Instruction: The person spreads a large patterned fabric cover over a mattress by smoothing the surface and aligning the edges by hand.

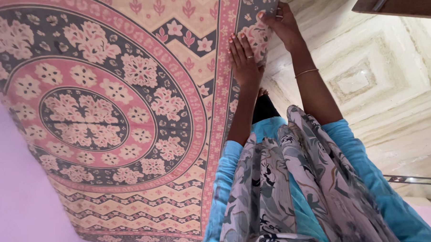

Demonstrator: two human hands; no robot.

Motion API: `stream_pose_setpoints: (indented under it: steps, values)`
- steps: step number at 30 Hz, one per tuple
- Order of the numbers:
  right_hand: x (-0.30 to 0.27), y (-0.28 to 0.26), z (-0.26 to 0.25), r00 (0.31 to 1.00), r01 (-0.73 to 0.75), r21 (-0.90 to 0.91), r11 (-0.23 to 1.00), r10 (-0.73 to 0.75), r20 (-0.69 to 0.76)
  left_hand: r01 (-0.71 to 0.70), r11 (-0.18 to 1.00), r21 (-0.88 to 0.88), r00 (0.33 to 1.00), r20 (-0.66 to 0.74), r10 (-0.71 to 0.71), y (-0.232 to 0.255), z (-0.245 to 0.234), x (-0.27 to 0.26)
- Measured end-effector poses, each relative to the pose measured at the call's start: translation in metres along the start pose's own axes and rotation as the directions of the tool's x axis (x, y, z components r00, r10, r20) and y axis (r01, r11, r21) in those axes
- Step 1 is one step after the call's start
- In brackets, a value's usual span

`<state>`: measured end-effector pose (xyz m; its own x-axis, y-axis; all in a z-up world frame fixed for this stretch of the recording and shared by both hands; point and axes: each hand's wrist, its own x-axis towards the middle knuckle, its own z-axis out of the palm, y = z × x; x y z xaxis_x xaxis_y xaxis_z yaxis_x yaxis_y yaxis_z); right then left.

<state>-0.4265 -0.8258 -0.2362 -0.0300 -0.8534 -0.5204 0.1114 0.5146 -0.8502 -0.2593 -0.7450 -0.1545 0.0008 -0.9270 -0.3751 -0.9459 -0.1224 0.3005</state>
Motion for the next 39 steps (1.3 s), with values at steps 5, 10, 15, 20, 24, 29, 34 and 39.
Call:
stream_pose_setpoints:
  steps: [5, 10, 15, 20, 24, 29, 34, 39]
  values:
    - [0.007, -0.012, 0.021, 0.949, -0.182, -0.256, 0.949, 0.101, -0.299, 0.018, 0.999, 0.049, 1.000, 0.003, -0.018, 0.002, 0.015, 0.004]
    - [0.006, -0.013, 0.020, 0.949, -0.156, -0.215, 0.964, 0.085, -0.304, 0.057, 0.997, 0.060, 0.998, 0.031, -0.059, 0.005, 0.017, 0.009]
    - [0.011, 0.003, 0.008, 0.961, -0.128, -0.103, 0.986, 0.098, -0.257, 0.046, 0.997, 0.062, 0.998, 0.037, -0.048, 0.004, 0.017, 0.007]
    - [0.019, -0.007, 0.009, 0.977, -0.162, -0.220, 0.962, 0.125, -0.172, 0.067, 0.994, 0.091, 0.997, 0.036, -0.071, 0.010, 0.012, 0.006]
    - [0.014, -0.029, 0.015, 0.975, -0.206, -0.144, 0.968, 0.190, -0.119, 0.082, 0.994, 0.069, 0.996, 0.030, -0.084, 0.015, 0.012, 0.005]
    - [0.010, -0.048, 0.018, 0.952, -0.304, 0.163, 0.939, 0.307, 0.003, 0.108, 0.949, 0.296, 0.992, -0.089, -0.085, 0.035, 0.000, 0.008]
    - [0.017, -0.050, 0.022, 0.958, -0.263, 0.097, 0.960, 0.272, -0.091, 0.247, 0.968, 0.050, 0.967, 0.044, -0.249, 0.061, -0.001, 0.028]
    - [0.026, -0.030, 0.004, 0.990, -0.142, -0.056, 0.988, 0.142, -0.002, 0.341, 0.939, -0.048, 0.938, 0.082, -0.336, 0.067, 0.011, 0.038]
